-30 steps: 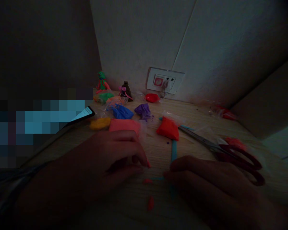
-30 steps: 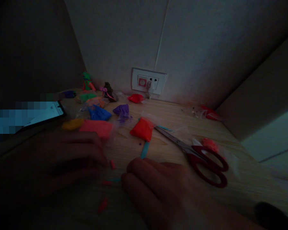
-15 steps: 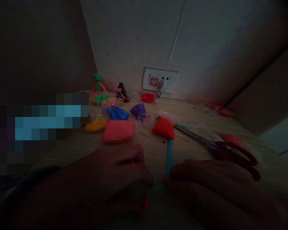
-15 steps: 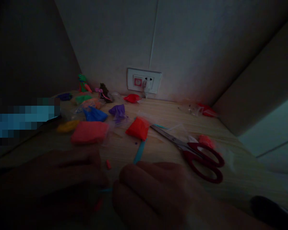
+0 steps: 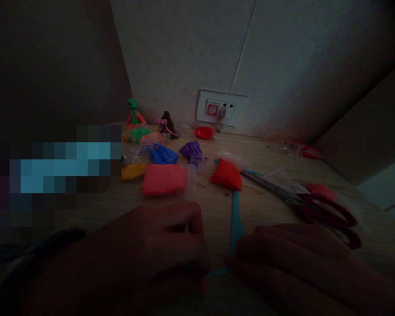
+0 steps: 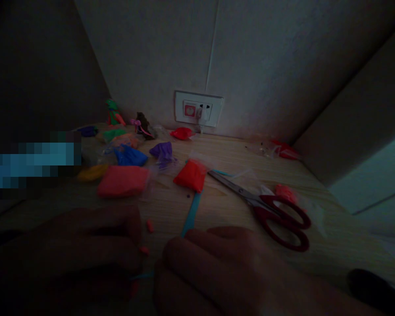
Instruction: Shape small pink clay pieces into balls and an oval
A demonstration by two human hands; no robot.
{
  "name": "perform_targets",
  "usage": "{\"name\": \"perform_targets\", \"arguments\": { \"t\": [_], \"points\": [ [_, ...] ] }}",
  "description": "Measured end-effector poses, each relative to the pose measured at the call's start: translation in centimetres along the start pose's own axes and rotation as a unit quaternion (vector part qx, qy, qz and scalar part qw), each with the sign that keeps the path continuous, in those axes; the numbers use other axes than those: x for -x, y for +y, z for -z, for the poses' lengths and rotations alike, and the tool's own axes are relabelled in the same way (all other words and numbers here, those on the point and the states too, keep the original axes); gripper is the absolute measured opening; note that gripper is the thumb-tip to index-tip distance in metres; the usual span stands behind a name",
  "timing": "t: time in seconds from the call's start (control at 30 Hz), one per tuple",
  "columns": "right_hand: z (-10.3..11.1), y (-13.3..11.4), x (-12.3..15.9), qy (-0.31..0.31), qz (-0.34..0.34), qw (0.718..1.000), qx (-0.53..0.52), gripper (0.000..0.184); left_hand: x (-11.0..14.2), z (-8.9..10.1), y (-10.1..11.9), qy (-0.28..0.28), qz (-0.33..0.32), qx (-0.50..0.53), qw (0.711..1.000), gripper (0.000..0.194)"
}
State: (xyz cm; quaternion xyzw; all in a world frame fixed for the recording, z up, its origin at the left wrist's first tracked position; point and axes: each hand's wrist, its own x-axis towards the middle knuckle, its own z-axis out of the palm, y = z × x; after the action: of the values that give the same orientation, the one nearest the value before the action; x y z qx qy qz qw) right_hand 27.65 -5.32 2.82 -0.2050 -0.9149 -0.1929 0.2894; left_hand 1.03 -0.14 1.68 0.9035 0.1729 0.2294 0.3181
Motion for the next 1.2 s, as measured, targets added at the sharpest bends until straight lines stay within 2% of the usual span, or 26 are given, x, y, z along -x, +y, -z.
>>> {"name": "perform_targets", "arguments": {
  "t": [0.07,0.23,0.37,0.5,0.57,0.67,0.73,0.83,0.97,1.2],
  "points": [
    [0.0,-0.2,0.2,-0.009,-0.027,1.000,0.012,0.063,-0.1,0.0,0.0,-0.002,-0.009,-0.005,1.000,0.025],
    [0.0,-1.3,-0.9,-0.086,-0.122,0.989,0.014,0.031,-0.5,0.5,0.1,-0.014,0.003,0.007,1.000,0.019],
    [-0.2,-1.5,-2.0,-0.094,-0.127,0.987,0.008,0.035,-0.7,0.7,0.1,-0.012,-0.016,0.001,1.000,0.017],
    [-0.5,-1.2,-1.2,-0.092,-0.122,0.988,-0.007,0.030,-0.8,0.8,0.1,0.009,-0.034,-0.010,0.999,0.016],
    [-0.5,-1.0,-0.6,-0.078,-0.094,0.992,-0.038,0.039,-0.9,1.0,0.1,-0.005,-0.039,-0.010,0.999,0.017],
    [-0.3,-0.7,-0.1,-0.059,-0.066,0.992,-0.088,0.068,-1.0,1.4,0.1,-0.036,-0.049,-0.004,0.998,0.017],
    [-0.2,-0.6,-0.3,-0.061,-0.068,0.991,-0.098,0.073,-1.0,1.6,0.0,-0.045,-0.049,-0.004,0.998,0.016],
    [0.0,-0.6,-0.9,-0.059,-0.051,0.992,-0.095,0.074,-1.2,1.8,0.0,-0.043,-0.044,0.003,0.998,0.019],
    [-0.1,-0.8,-1.0,-0.071,-0.072,0.992,-0.076,0.073,-1.3,1.8,0.0,-0.052,-0.019,-0.003,0.998,0.021],
    [-0.2,-0.9,-0.2,-0.046,-0.064,0.994,-0.079,0.069,-1.3,1.7,0.0,-0.044,-0.020,-0.012,0.999,0.021]
  ]
}}
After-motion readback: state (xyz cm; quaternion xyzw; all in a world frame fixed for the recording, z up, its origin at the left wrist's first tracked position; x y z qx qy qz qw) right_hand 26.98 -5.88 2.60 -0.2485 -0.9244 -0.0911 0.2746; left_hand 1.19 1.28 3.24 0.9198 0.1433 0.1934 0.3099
